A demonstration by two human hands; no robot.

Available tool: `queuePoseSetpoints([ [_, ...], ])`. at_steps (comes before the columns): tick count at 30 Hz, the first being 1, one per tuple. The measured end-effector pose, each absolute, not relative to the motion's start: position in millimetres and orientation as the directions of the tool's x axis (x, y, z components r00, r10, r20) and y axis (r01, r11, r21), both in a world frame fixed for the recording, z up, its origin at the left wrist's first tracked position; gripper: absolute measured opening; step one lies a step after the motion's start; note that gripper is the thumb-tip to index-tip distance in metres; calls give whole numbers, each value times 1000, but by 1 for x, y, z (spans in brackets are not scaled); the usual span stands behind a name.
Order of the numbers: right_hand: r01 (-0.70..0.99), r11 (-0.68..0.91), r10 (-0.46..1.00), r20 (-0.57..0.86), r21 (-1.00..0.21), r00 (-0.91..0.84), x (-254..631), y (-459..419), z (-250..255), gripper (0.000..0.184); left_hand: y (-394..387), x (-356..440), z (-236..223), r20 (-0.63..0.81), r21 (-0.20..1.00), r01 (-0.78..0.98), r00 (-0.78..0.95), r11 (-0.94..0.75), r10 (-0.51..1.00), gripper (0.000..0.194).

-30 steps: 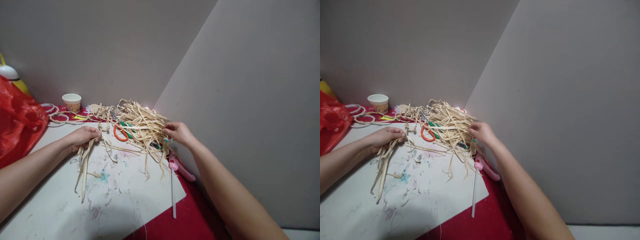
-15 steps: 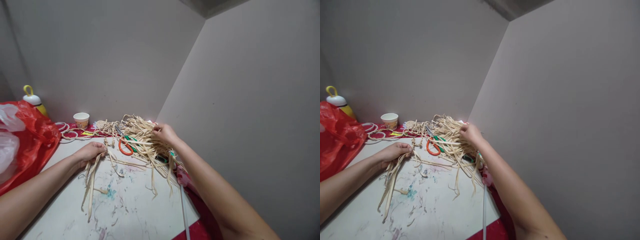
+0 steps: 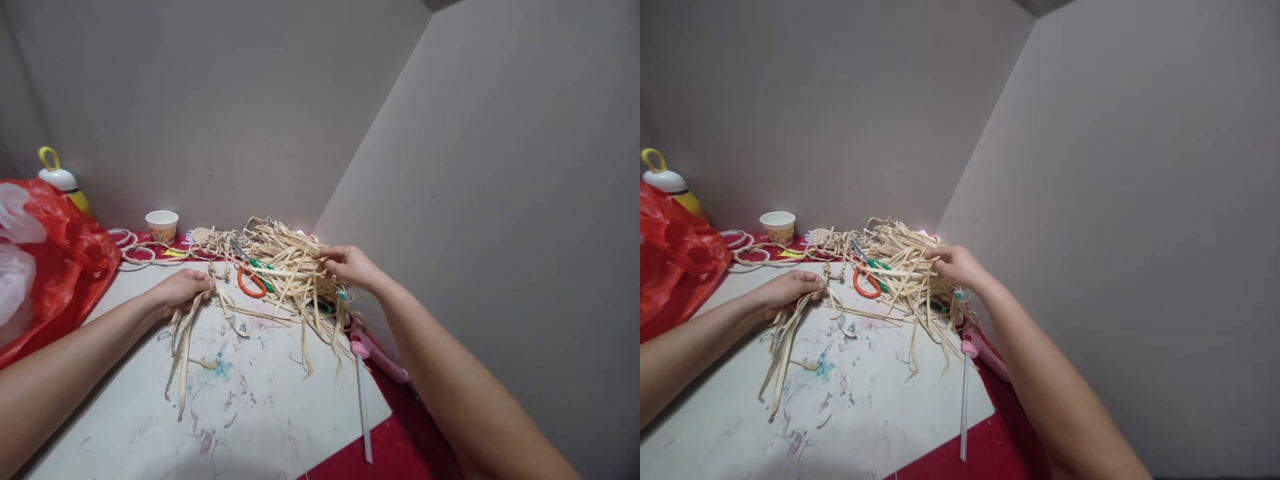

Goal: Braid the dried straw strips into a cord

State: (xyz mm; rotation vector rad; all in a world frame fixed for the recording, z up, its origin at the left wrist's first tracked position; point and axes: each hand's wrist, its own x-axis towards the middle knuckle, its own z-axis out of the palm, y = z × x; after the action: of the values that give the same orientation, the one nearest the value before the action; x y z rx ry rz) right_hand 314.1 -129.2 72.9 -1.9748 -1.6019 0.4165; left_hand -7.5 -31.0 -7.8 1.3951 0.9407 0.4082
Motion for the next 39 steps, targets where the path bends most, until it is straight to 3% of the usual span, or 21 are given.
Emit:
queuePoseSetpoints([
  [5, 789, -156, 893, 257, -594, 370, 328, -131, 63, 26, -31, -6, -5, -344, 934, 288, 572, 210, 744, 26],
  [9, 866, -176, 862, 352, -469, 366, 323, -117, 61, 24, -29, -5, -6, -352, 930, 305, 567, 207, 744, 24],
  [14, 843, -374, 822, 282, -387, 494, 319, -83, 43, 35, -27, -6, -10, -342, 936, 285, 590, 207, 732, 22],
  [19, 765, -352, 809, 235, -540, 538, 315, -77, 35, 16, -32, -7, -7, -338, 938, 271, 573, 217, 746, 22],
  [22, 727, -289, 782, 285, -623, 554, 309, -91, 47, 17, -34, -7, -6, -342, 938, 253, 564, 237, 752, 20],
  [25, 523, -23, 683, 369, -852, 631, 300, -106, 66, 13, -34, -6, -6, -350, 936, 240, 558, 258, 752, 20],
  [27, 395, 150, 666, 388, -906, 637, 290, -115, 79, 17, -34, -6, -5, -359, 933, 239, 546, 270, 757, 20],
  [29, 298, 213, 717, 356, -931, 599, 277, -122, 87, 17, -35, -6, -4, -379, 925, 247, 538, 289, 753, 20],
  [32, 181, 114, 891, 181, -977, 417, 251, -127, 87, 16, -36, -6, -2, -398, 917, 254, 537, 307, 744, 20],
  [36, 196, -119, 990, -101, -973, 98, 209, -123, 61, 22, -36, -6, -2, -394, 919, 245, 529, 309, 751, 19],
  [39, 249, -234, 971, -239, -940, 12, 180, -115, 35, 18, -35, -6, -4, -377, 926, 230, 523, 300, 765, 18],
])
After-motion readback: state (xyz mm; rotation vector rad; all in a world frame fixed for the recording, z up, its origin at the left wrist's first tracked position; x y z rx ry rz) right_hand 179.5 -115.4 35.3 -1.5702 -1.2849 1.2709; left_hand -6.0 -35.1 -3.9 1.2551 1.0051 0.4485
